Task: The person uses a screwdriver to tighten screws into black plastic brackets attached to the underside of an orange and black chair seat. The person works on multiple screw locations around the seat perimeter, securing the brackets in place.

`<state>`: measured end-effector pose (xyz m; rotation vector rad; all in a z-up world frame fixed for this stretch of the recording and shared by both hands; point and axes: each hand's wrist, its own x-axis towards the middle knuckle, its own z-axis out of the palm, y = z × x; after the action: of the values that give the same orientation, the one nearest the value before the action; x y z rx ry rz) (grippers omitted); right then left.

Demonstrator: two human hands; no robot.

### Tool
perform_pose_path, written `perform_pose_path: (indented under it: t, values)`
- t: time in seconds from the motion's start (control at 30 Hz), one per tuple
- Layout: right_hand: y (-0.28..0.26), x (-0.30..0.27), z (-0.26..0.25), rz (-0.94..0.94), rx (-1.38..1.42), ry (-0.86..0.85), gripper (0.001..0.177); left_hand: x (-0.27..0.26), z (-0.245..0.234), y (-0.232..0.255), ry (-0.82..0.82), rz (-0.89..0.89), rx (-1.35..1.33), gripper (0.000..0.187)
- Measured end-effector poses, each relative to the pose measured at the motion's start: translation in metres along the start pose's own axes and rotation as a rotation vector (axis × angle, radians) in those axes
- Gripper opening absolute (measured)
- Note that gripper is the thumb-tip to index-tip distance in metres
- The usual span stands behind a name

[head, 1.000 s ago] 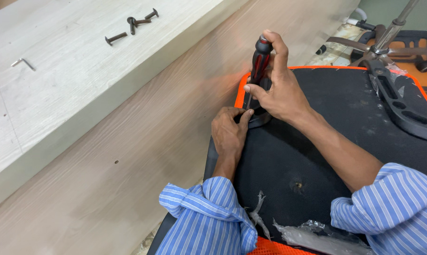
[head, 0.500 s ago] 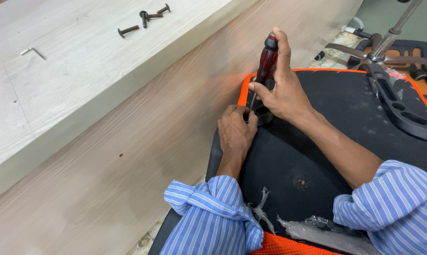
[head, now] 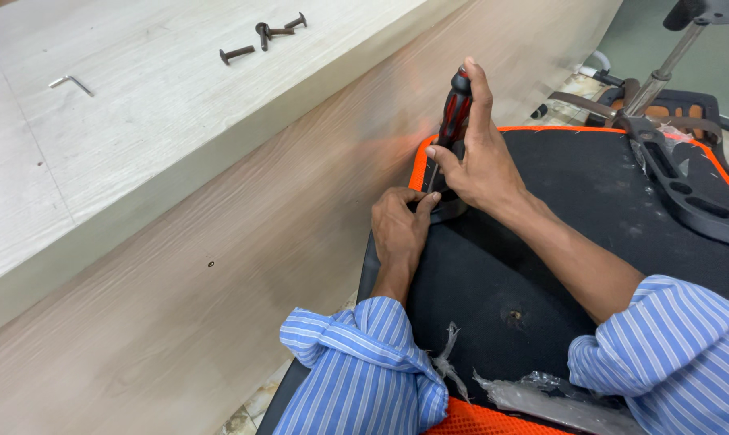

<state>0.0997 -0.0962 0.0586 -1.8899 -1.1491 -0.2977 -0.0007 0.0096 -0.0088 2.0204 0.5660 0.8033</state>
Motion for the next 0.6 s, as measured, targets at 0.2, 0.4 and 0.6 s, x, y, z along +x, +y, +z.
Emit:
perform_pose_path:
  t: [0.2,0.4,0.6]
  values:
    - [-0.001,0.001,0.002,-0.067,-0.035,-0.014,0.113,0.001,-0.002,0.000,-0.077,-0.016,0.013,0.025]
    - [0.000,-0.002,-0.001,-0.003,0.038,0.012,0.112,0.002,-0.002,0.009,-0.125,-0.034,0.030,0.025]
    - [0.008,-0.006,-0.009,-0.032,0.021,0.079,0.113,0.003,0.000,0.013,-0.156,-0.047,0.051,0.025]
